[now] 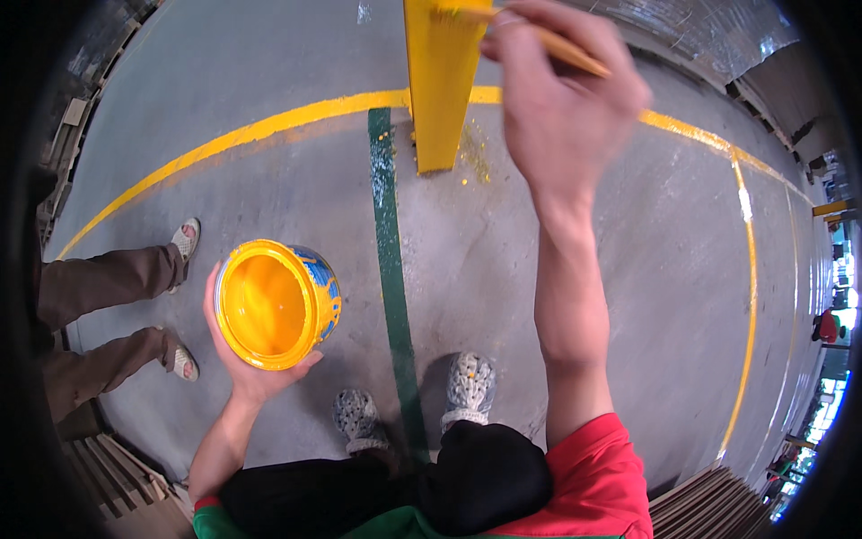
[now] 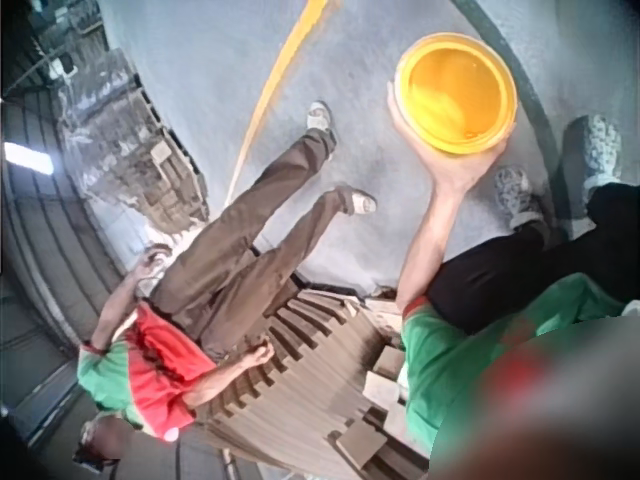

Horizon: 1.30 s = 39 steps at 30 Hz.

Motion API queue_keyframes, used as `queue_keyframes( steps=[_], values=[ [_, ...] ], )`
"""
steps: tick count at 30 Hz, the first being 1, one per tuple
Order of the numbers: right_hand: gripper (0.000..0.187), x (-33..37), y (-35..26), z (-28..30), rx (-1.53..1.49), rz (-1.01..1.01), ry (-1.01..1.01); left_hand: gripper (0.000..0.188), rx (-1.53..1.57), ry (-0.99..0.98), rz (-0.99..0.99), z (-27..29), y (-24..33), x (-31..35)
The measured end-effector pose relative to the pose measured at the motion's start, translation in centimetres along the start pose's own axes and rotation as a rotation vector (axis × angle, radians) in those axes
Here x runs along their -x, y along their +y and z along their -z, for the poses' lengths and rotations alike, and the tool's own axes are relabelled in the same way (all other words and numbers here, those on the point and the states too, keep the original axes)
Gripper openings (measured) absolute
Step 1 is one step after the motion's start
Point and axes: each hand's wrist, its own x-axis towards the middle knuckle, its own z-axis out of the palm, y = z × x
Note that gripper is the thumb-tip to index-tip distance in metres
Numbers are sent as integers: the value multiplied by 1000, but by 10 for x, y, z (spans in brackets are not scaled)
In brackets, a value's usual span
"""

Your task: The person paints a vertical metal pole yellow using a paintbrush and a small paint can. They repeatedly dip the brush into the can and apply paint along the pole's length, working from lower to higher sections while holding the can in the other hand.

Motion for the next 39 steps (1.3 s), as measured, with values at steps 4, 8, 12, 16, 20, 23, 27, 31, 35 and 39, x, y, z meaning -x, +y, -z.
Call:
queue_keyframes(
  steps=[4,8,12,16,20,23,27,31,35,39],
  values=[
    [15,-22,-27,12,-96,333,176,134,152,-6,-27,0,0,1],
    [19,25,14,3,237,333,59,133,185,27,-41,2,0,2],
    [15,109,69,1,255,143,5,130,255,50,-22,7,-4,5],
    [15,168,102,5,338,-180,-157,128,244,48,-25,15,-28,11],
    [11,189,96,17,394,-337,-328,128,220,106,42,20,-60,39],
    [9,191,72,29,227,-615,-340,128,133,180,108,12,-86,63],
    [14,169,46,33,280,-744,-502,120,67,234,178,-9,-119,88],
    [16,162,26,27,1,-823,-519,111,133,293,214,-36,-169,108],
    [20,189,14,11,-322,-814,-569,113,6,323,237,-57,-205,120],
    [21,240,5,-11,-378,-889,-623,115,-53,287,317,-72,-224,119]
  ],
)
